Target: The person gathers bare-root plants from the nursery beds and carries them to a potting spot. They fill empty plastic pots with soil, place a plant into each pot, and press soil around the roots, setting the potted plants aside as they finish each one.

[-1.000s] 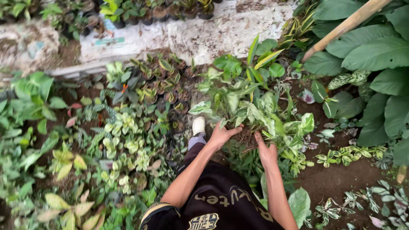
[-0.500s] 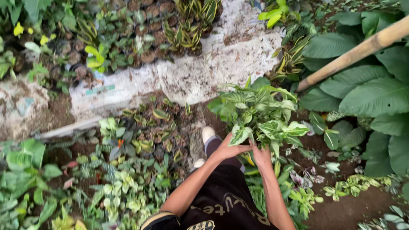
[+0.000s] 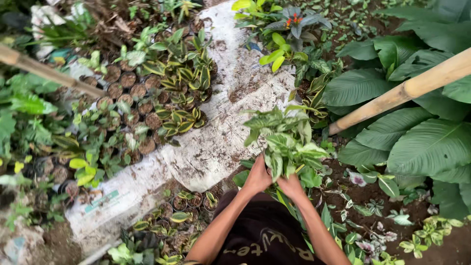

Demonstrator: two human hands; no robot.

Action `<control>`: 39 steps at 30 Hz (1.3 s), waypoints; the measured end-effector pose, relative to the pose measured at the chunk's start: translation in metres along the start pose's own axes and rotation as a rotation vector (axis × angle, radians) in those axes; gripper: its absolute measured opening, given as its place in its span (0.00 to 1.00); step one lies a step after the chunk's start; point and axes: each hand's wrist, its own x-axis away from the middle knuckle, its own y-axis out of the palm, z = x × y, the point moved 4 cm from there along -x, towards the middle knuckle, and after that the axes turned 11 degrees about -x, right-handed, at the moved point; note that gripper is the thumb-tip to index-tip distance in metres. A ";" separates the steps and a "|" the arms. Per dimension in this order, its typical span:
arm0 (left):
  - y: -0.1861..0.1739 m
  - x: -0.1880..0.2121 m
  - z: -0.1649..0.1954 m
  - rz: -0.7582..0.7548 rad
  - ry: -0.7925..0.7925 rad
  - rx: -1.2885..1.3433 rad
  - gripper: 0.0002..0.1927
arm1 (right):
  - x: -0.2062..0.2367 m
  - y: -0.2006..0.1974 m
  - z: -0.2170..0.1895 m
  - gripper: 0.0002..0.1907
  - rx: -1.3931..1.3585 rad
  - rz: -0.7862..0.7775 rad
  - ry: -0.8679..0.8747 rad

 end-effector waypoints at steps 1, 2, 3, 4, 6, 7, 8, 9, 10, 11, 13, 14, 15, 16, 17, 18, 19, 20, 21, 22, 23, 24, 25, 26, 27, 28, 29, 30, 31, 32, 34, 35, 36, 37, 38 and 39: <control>-0.005 -0.029 0.000 -0.027 0.017 0.025 0.33 | -0.026 -0.003 -0.001 0.23 -0.067 0.008 0.102; -0.010 -0.058 0.000 -0.046 0.037 0.055 0.31 | -0.051 -0.005 -0.001 0.21 -0.129 0.012 0.198; -0.014 -0.086 0.000 -0.058 0.070 0.085 0.30 | -0.079 -0.007 -0.006 0.21 -0.155 0.037 0.147; -0.019 -0.115 -0.002 -0.059 0.087 0.070 0.31 | -0.107 -0.009 -0.011 0.21 -0.182 0.062 0.089; -0.027 -0.173 -0.008 -0.064 0.101 0.037 0.32 | -0.165 -0.012 -0.016 0.22 -0.168 0.101 0.011; -0.032 -0.201 -0.012 -0.071 0.097 0.018 0.34 | -0.194 -0.013 -0.017 0.23 -0.126 0.120 -0.018; -0.036 -0.230 -0.017 -0.076 0.095 0.000 0.35 | -0.223 -0.014 -0.017 0.23 -0.082 0.140 -0.048; -0.041 -0.259 -0.023 -0.084 0.090 -0.018 0.37 | -0.252 -0.014 -0.013 0.22 -0.140 0.162 0.016; -0.047 -0.289 -0.028 -0.097 0.085 0.002 0.37 | -0.281 -0.013 -0.009 0.21 -0.199 0.185 0.082; -0.052 -0.319 -0.032 -0.111 0.085 0.021 0.38 | -0.311 -0.013 -0.006 0.20 -0.259 0.210 0.145; -0.066 -0.383 -0.040 -0.158 0.121 0.006 0.36 | -0.374 -0.016 -0.015 0.23 -0.229 0.245 0.000; -0.074 -0.416 -0.043 -0.192 0.134 -0.023 0.34 | -0.407 -0.018 -0.022 0.25 -0.211 0.259 -0.059; -0.082 -0.449 -0.045 -0.227 0.145 -0.053 0.32 | -0.440 -0.020 -0.028 0.24 -0.231 0.296 -0.031; -0.092 -0.483 -0.047 -0.239 0.142 -0.074 0.32 | -0.472 -0.023 -0.032 0.24 -0.243 0.329 -0.016; -0.101 -0.517 -0.047 -0.244 0.140 -0.093 0.33 | -0.504 -0.025 -0.037 0.23 -0.252 0.357 -0.005; -0.111 -0.549 -0.047 -0.249 0.135 -0.116 0.33 | -0.534 -0.027 -0.043 0.23 -0.268 0.368 0.035; -0.121 -0.580 -0.044 -0.242 0.173 -0.096 0.32 | -0.562 -0.029 -0.049 0.23 -0.287 0.379 0.077; -0.130 -0.610 -0.041 -0.237 0.203 -0.073 0.32 | -0.590 -0.031 -0.055 0.22 -0.303 0.387 0.126; -0.140 -0.641 -0.038 -0.235 0.224 -0.049 0.31 | -0.617 -0.034 -0.060 0.22 -0.301 0.404 0.182; -0.148 -0.672 -0.036 -0.275 0.227 0.006 0.31 | -0.644 -0.037 -0.064 0.21 -0.298 0.420 0.236; -0.157 -0.703 -0.034 -0.305 0.244 0.060 0.31 | -0.672 -0.041 -0.068 0.20 -0.293 0.435 0.272; -0.166 -0.733 -0.033 -0.333 0.269 0.109 0.30 | -0.701 -0.046 -0.073 0.20 -0.256 0.462 0.236; -0.174 -0.762 -0.033 -0.337 0.293 0.089 0.31 | -0.731 -0.052 -0.078 0.20 -0.220 0.487 0.203; -0.182 -0.789 -0.034 -0.340 0.313 0.070 0.33 | -0.760 -0.057 -0.081 0.20 -0.183 0.508 0.174; -0.188 -0.816 -0.036 -0.343 0.329 0.051 0.34 | -0.790 -0.062 -0.081 0.21 -0.209 0.513 0.168; -0.194 -0.843 -0.040 -0.339 0.316 0.071 0.34 | -0.819 -0.066 -0.081 0.21 -0.236 0.515 0.166; -0.199 -0.871 -0.045 -0.335 0.298 0.092 0.34 | -0.849 -0.069 -0.081 0.22 -0.261 0.515 0.168; -0.204 -0.901 -0.052 -0.329 0.283 0.114 0.35 | -0.880 -0.071 -0.079 0.21 -0.314 0.494 0.197; -0.206 -0.931 -0.061 -0.353 0.216 0.077 0.33 | -0.912 -0.073 -0.078 0.20 -0.364 0.471 0.223; -0.208 -0.963 -0.071 -0.379 0.144 0.042 0.31 | -0.945 -0.074 -0.078 0.20 -0.413 0.447 0.256; -0.215 -1.028 -0.088 -0.348 0.117 0.020 0.29 | -1.016 -0.079 -0.087 0.21 -0.384 0.429 0.176; -0.221 -1.060 -0.093 -0.286 0.172 0.030 0.29 | -1.052 -0.082 -0.093 0.22 -0.371 0.421 0.128; -0.227 -1.093 -0.098 -0.223 0.230 0.037 0.28 | -1.090 -0.086 -0.098 0.22 -0.331 0.416 0.145; -0.230 -1.126 -0.105 -0.205 0.195 0.025 0.30 | -1.127 -0.090 -0.105 0.22 -0.292 0.411 0.173; -0.235 -1.159 -0.111 -0.186 0.163 0.015 0.32 | -1.164 -0.095 -0.112 0.22 -0.252 0.407 0.200; -0.239 -1.193 -0.116 -0.169 0.142 0.000 0.33 | -1.201 -0.100 -0.116 0.22 -0.251 0.381 0.186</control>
